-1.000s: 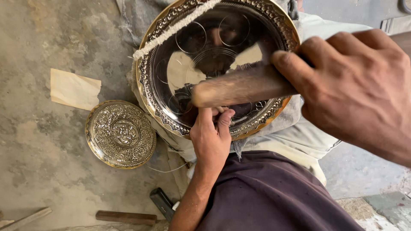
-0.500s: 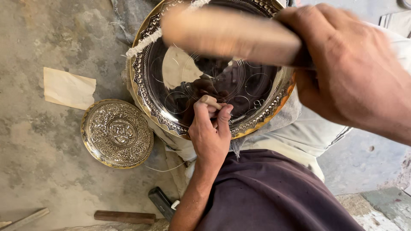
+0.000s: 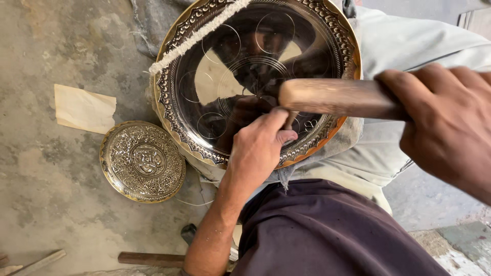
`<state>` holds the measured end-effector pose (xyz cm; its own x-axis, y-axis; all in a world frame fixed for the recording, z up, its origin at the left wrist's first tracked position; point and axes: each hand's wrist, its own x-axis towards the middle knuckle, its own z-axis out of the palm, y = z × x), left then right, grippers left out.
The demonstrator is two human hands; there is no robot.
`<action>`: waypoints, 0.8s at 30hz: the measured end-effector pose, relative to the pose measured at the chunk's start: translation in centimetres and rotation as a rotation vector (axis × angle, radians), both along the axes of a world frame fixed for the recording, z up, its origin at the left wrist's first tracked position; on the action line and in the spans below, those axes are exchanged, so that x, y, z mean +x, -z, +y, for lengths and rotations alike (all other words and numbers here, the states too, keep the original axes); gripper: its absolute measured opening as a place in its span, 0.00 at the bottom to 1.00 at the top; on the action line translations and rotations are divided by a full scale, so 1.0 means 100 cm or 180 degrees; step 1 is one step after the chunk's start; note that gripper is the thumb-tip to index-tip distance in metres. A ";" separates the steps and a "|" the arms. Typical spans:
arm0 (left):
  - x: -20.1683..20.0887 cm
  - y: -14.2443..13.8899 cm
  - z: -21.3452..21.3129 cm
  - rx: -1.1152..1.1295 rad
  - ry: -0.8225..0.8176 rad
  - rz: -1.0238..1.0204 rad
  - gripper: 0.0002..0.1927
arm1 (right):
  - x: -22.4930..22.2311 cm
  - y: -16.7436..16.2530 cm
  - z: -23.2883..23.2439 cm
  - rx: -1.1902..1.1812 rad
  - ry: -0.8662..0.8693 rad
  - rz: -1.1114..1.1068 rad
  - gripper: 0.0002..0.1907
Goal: The person sits on the floor with a large brass tray on their lap, holding a small punch against the tray surface with one hand and striking it with a wooden mallet in the other to emboss decorative patterns. They reposition the punch repeatedly across the tray and rotate the tray near the end, with a second engraved brass plate lying beside them.
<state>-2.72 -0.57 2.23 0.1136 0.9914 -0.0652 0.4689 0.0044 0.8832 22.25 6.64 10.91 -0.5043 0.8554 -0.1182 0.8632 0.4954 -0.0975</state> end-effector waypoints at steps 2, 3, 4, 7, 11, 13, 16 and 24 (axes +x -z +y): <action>-0.002 -0.003 0.009 0.0028 0.0422 0.0118 0.15 | 0.017 0.010 -0.027 -0.0145 0.0435 0.0040 0.29; -0.003 -0.006 0.011 -0.0008 0.0609 0.0107 0.15 | 0.023 0.015 -0.042 -0.0539 0.1016 0.0339 0.27; -0.004 -0.008 0.015 -0.0037 0.0802 0.0105 0.15 | 0.028 0.022 -0.056 -0.0935 0.1599 0.0648 0.25; -0.006 -0.013 0.023 -0.0215 0.1237 0.0185 0.15 | 0.036 0.042 -0.094 -0.0161 0.1233 0.0454 0.24; -0.003 -0.011 0.033 -0.0267 0.1711 0.0270 0.16 | 0.033 0.062 -0.117 -0.0307 0.1631 0.0984 0.24; -0.005 -0.008 0.031 -0.0339 0.1795 0.0349 0.16 | 0.032 0.059 -0.110 -0.0606 0.1936 0.1161 0.24; -0.009 -0.003 0.023 -0.0430 0.1321 -0.0091 0.13 | 0.027 0.042 -0.079 -0.0907 0.1844 0.2083 0.31; -0.003 0.002 -0.017 0.0207 -0.0390 -0.0156 0.14 | -0.027 -0.015 0.017 -0.0074 -0.0134 -0.0247 0.32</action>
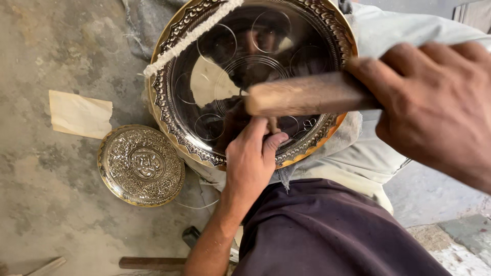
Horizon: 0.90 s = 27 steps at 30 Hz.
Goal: The person sits on the floor with a large brass tray on their lap, holding a small punch against the tray surface with one hand and striking it with a wooden mallet in the other to emboss decorative patterns. They reposition the punch repeatedly across the tray and rotate the tray near the end, with a second engraved brass plate lying beside them.
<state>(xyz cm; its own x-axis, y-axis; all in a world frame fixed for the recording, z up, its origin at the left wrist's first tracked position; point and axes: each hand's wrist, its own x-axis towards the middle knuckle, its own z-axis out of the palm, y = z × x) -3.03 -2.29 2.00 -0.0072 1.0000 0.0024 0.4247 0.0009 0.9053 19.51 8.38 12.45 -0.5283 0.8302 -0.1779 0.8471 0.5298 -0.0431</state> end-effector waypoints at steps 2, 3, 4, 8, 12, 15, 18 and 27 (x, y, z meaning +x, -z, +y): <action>0.007 -0.001 -0.012 -0.0102 -0.0357 -0.0053 0.13 | -0.014 -0.007 0.008 0.0087 -0.0477 -0.0741 0.29; 0.009 0.000 -0.016 -0.0174 -0.0499 -0.0086 0.13 | -0.021 -0.008 0.009 0.0018 -0.0607 -0.1063 0.24; 0.012 0.002 -0.018 -0.0218 -0.0639 -0.0126 0.13 | -0.026 -0.009 0.011 -0.0023 -0.0730 -0.1392 0.20; 0.021 0.004 -0.026 -0.0437 -0.0985 -0.0149 0.14 | -0.034 -0.013 0.017 0.0257 -0.0796 -0.0597 0.26; 0.023 0.008 -0.021 -0.0389 -0.0981 -0.0407 0.13 | -0.035 -0.019 0.030 0.0805 -0.1219 -0.0928 0.24; 0.024 0.009 -0.019 -0.0207 -0.0945 -0.0383 0.13 | -0.039 -0.019 0.042 0.0534 -0.0948 -0.0334 0.25; 0.024 0.011 -0.019 -0.0169 -0.0867 -0.0226 0.13 | -0.040 -0.017 0.043 0.0354 -0.0940 -0.0349 0.23; 0.019 0.004 -0.013 -0.0120 -0.0510 -0.0019 0.14 | -0.019 -0.006 0.031 -0.0046 -0.0445 -0.0325 0.29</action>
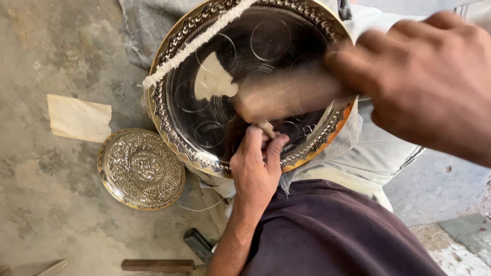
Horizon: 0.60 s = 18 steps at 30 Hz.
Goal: The person sits on the floor with a large brass tray on their lap, holding a small punch against the tray surface with one hand and striking it with a wooden mallet in the other to emboss decorative patterns. They reposition the punch repeatedly across the tray and rotate the tray near the end, with a second engraved brass plate lying beside them.
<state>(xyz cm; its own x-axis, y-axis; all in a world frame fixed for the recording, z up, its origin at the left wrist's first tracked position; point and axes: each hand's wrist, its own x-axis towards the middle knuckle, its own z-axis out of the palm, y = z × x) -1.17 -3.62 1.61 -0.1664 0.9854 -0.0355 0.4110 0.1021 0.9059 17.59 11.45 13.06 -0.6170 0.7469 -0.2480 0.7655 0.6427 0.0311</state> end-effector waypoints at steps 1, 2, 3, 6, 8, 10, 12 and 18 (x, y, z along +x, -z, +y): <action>-0.001 -0.001 0.003 0.0128 0.0089 0.0112 0.14 | 0.004 0.001 -0.004 -0.0045 0.0128 -0.0021 0.28; -0.004 -0.003 0.005 0.0038 0.0183 0.0043 0.14 | 0.009 0.002 -0.008 -0.0088 0.0256 -0.0043 0.28; -0.007 -0.004 0.007 -0.0061 0.0292 -0.0034 0.14 | 0.014 0.005 -0.015 -0.0312 0.0753 0.0402 0.25; -0.013 -0.005 0.019 -0.0265 0.0640 0.0039 0.15 | 0.032 0.010 -0.029 -0.0279 0.0826 0.0408 0.30; -0.016 -0.008 0.026 -0.0252 0.0889 0.0028 0.16 | 0.044 0.011 -0.045 -0.0110 0.0820 0.0382 0.32; -0.018 -0.012 0.029 -0.0092 0.1029 -0.0076 0.18 | 0.051 0.014 -0.061 -0.0111 0.1097 0.0754 0.31; -0.019 -0.014 0.035 -0.0419 0.1431 0.0116 0.19 | 0.060 0.014 -0.076 -0.0316 0.1361 0.0964 0.31; -0.020 -0.016 0.049 -0.0508 0.2169 0.0059 0.15 | 0.072 0.043 -0.134 -0.0667 0.2437 0.1387 0.22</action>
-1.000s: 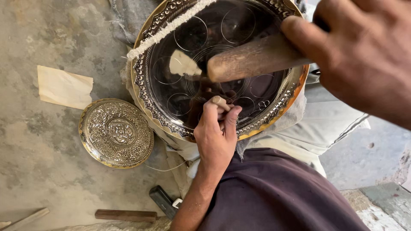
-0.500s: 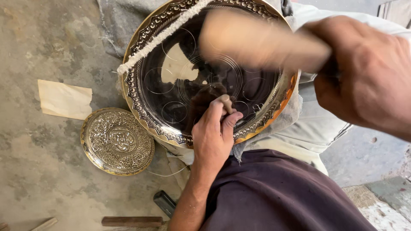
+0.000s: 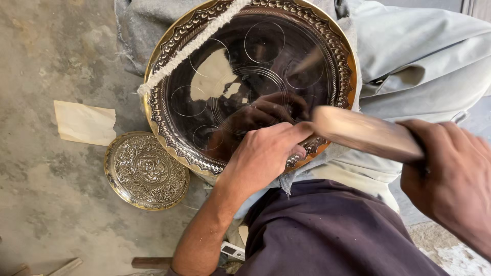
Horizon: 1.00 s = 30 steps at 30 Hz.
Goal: The person sits on the floor with a large brass tray on their lap, holding a small punch against the tray surface with one hand and striking it with a wooden mallet in the other to emboss decorative patterns. They reposition the punch repeatedly across the tray and rotate the tray near the end, with a second engraved brass plate lying beside them.
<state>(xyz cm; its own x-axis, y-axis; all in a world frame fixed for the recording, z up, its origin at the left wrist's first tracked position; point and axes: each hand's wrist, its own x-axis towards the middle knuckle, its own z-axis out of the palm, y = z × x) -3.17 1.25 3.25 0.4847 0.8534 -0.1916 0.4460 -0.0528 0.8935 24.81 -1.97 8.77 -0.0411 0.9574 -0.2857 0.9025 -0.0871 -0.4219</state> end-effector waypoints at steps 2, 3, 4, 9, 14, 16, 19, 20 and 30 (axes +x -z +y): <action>0.000 0.000 0.005 -0.0079 0.0230 0.0018 0.18 | 0.006 0.014 -0.021 0.0280 -0.0138 -0.0223 0.21; 0.000 -0.001 0.006 -0.0049 0.0354 0.0043 0.18 | 0.005 0.022 -0.034 0.0345 -0.0113 -0.0454 0.20; 0.000 -0.001 0.008 0.0001 0.0492 0.0065 0.18 | 0.006 0.030 -0.042 0.0428 -0.0073 -0.0686 0.19; 0.003 0.000 0.004 0.0193 0.0605 0.0223 0.18 | 0.011 0.044 -0.051 0.0831 -0.0131 -0.0301 0.22; 0.002 -0.001 -0.025 0.0252 -0.1315 -0.0507 0.08 | 0.005 0.021 -0.005 0.0982 -0.0845 -0.0689 0.29; 0.010 -0.002 -0.044 0.0090 -0.2329 -0.0742 0.09 | 0.001 0.005 0.017 0.0889 -0.1069 -0.1062 0.30; 0.025 0.008 -0.051 0.0056 -0.2442 -0.0380 0.11 | -0.012 -0.008 0.053 0.0902 -0.1683 -0.1713 0.33; 0.028 0.009 -0.053 0.0183 -0.2495 -0.0278 0.11 | -0.017 -0.014 0.062 0.0930 -0.1863 -0.1754 0.34; 0.036 0.015 -0.054 0.0710 -0.2622 0.0061 0.10 | -0.082 -0.059 0.123 0.1027 -0.2555 -0.1412 0.31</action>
<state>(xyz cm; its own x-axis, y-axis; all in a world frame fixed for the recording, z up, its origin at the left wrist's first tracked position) 0.44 -4.17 1.78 -0.3090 0.9508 0.0209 0.4342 0.1214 0.8926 16.65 10.34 14.69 -0.6679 0.7265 -0.1613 0.7257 0.6839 0.0753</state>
